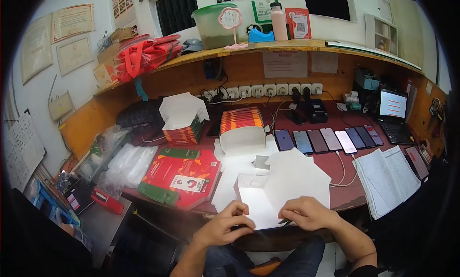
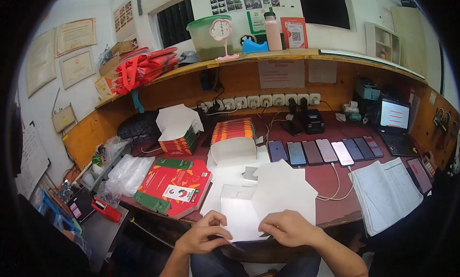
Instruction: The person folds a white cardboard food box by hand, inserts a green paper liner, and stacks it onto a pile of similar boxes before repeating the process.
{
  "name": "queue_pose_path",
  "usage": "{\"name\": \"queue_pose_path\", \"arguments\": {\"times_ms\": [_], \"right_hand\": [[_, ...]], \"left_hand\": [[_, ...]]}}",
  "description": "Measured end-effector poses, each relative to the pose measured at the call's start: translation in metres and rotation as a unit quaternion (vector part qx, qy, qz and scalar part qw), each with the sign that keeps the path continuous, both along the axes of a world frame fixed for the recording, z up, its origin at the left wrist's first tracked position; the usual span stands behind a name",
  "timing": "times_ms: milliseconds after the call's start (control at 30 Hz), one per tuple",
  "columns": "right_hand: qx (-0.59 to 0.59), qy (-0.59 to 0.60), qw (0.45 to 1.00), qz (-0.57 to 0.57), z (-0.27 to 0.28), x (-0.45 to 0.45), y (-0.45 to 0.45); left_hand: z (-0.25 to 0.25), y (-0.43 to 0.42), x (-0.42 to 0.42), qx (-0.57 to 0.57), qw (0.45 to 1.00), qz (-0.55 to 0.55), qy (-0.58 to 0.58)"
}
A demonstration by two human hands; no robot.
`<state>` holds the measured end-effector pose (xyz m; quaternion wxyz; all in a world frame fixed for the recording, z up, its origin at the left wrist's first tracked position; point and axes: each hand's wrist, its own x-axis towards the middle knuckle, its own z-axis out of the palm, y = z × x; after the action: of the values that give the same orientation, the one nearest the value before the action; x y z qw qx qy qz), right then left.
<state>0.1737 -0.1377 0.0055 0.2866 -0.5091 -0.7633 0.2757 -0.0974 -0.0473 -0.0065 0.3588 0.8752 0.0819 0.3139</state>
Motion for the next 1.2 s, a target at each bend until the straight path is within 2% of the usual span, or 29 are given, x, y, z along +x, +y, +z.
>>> {"name": "queue_pose_path", "arguments": {"times_ms": [33, 100, 133, 200, 233, 267, 300, 367, 400, 467, 500, 533, 600, 633, 733, 800, 867, 1033, 1100, 1200], "right_hand": [[0.043, -0.037, 0.998, 0.011, 0.004, -0.004, 0.003], [0.029, -0.066, 0.997, 0.024, 0.023, -0.015, 0.005], [0.023, -0.098, 0.994, 0.037, 0.026, -0.018, 0.004], [0.024, 0.016, 0.997, 0.074, 0.013, -0.005, 0.011], [0.024, 0.04, 0.995, 0.09, 0.013, -0.002, 0.009], [0.025, 0.063, 0.992, 0.108, 0.014, 0.0, 0.009], [0.022, 0.063, 0.992, 0.111, 0.015, 0.0, 0.011], [0.026, -0.1, 0.995, 0.0, 0.017, -0.004, 0.015], [0.027, -0.098, 0.995, -0.002, 0.017, -0.008, 0.017], [0.023, -0.149, 0.988, -0.018, 0.018, -0.017, 0.02], [0.024, -0.148, 0.989, -0.019, 0.017, -0.021, 0.021], [0.029, -0.131, 0.991, -0.017, 0.016, -0.026, 0.022], [0.036, -0.113, 0.993, -0.011, 0.015, -0.032, 0.022], [0.023, -0.091, 0.995, -0.018, 0.015, -0.035, 0.022], [0.002, -0.082, 0.996, -0.021, 0.021, -0.04, 0.023], [-0.008, -0.095, 0.995, -0.019, 0.024, -0.041, 0.023], [-0.028, -0.088, 0.996, -0.012, 0.025, -0.04, 0.025], [-0.04, -0.011, 0.998, 0.038, 0.036, -0.038, 0.025], [-0.036, 0.009, 0.999, 0.037, 0.037, -0.04, 0.025], [0.001, 0.028, 0.999, 0.047, 0.032, -0.039, 0.025]], "left_hand": [[0.0, -0.004, 0.009, 0.004, 0.999, 0.033, -0.011], [-0.003, -0.012, 0.022, -0.036, 0.991, 0.126, -0.027], [-0.003, -0.01, 0.025, -0.019, 0.986, 0.151, -0.07], [-0.021, -0.003, 0.021, -0.101, 0.964, 0.198, -0.143], [-0.027, 0.002, 0.019, -0.125, 0.96, 0.167, -0.185], [-0.03, 0.003, 0.016, -0.127, 0.959, 0.171, -0.187], [-0.028, 0.002, 0.012, -0.102, 0.97, 0.131, -0.177], [-0.026, 0.003, 0.012, -0.066, 0.983, 0.049, -0.162], [-0.023, 0.001, 0.014, -0.065, 0.984, 0.047, -0.16], [-0.018, -0.006, 0.019, -0.035, 0.989, 0.084, -0.121], [-0.022, -0.009, 0.026, -0.032, 0.98, 0.143, -0.134], [-0.026, -0.01, 0.031, -0.032, 0.98, 0.144, -0.133], [-0.033, -0.008, 0.039, 0.007, 0.929, 0.315, -0.195], [-0.034, -0.007, 0.041, 0.003, 0.913, 0.343, -0.22], [-0.029, -0.008, 0.044, 0.057, 0.919, 0.328, -0.211], [-0.024, -0.011, 0.043, 0.01, 0.931, 0.31, -0.193], [-0.018, -0.005, 0.036, 0.092, 0.952, 0.269, -0.115], [-0.01, 0.009, 0.025, 0.054, 0.972, 0.218, -0.069], [0.0, 0.006, 0.026, 0.188, 0.958, 0.207, -0.057], [-0.005, 0.004, 0.027, 0.222, 0.957, 0.189, 0.008]]}}
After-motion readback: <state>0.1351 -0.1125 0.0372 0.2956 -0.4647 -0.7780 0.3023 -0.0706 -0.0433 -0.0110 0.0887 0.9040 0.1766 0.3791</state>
